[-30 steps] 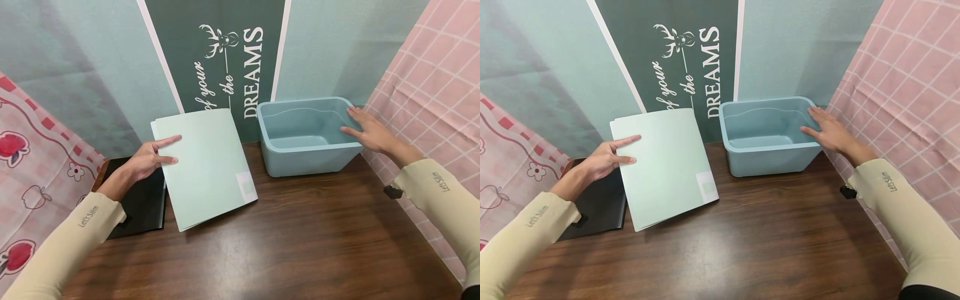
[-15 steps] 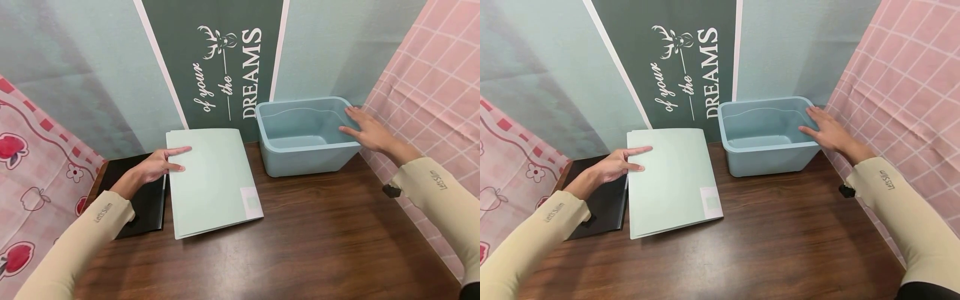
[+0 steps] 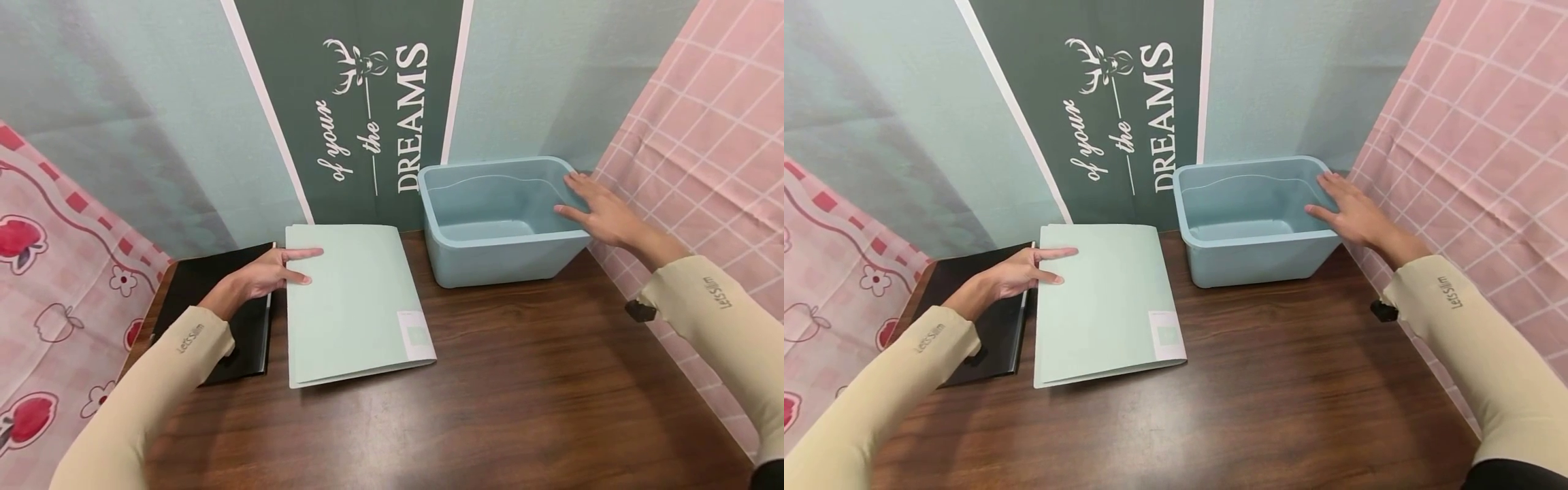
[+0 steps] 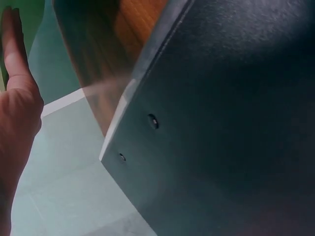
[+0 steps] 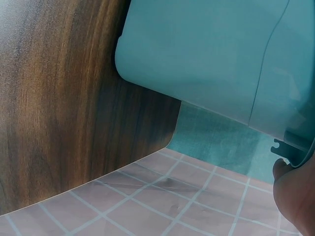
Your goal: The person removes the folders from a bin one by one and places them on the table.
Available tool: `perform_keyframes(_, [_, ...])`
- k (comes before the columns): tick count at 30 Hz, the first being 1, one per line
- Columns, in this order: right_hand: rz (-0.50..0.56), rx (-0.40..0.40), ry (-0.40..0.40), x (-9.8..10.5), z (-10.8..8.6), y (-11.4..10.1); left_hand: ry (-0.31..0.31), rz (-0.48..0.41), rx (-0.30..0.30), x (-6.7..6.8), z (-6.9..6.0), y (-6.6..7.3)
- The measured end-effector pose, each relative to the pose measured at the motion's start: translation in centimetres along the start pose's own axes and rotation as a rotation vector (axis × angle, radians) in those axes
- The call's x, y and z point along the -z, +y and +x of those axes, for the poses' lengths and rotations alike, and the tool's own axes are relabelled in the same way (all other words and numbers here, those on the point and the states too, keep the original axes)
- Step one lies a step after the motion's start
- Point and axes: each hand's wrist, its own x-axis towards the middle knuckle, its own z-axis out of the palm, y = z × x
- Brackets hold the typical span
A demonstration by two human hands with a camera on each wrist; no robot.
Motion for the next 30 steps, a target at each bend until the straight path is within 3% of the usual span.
perform_keyframes(12, [-0.001,-0.012,-0.005,-0.1,-0.1,0.3,-0.071,-0.022,0.061,-0.4,1.7,-1.2])
perform_keyframes(19, [0.007,0.002,0.009,0.0,0.1,0.1,-0.098,-0.014,0.067,-0.6,1.7,-1.6])
perform_keyframes(30, [-0.001,-0.004,0.002,0.0,0.1,0.0,-0.041,0.023,0.095,-1.4,1.8,-1.6])
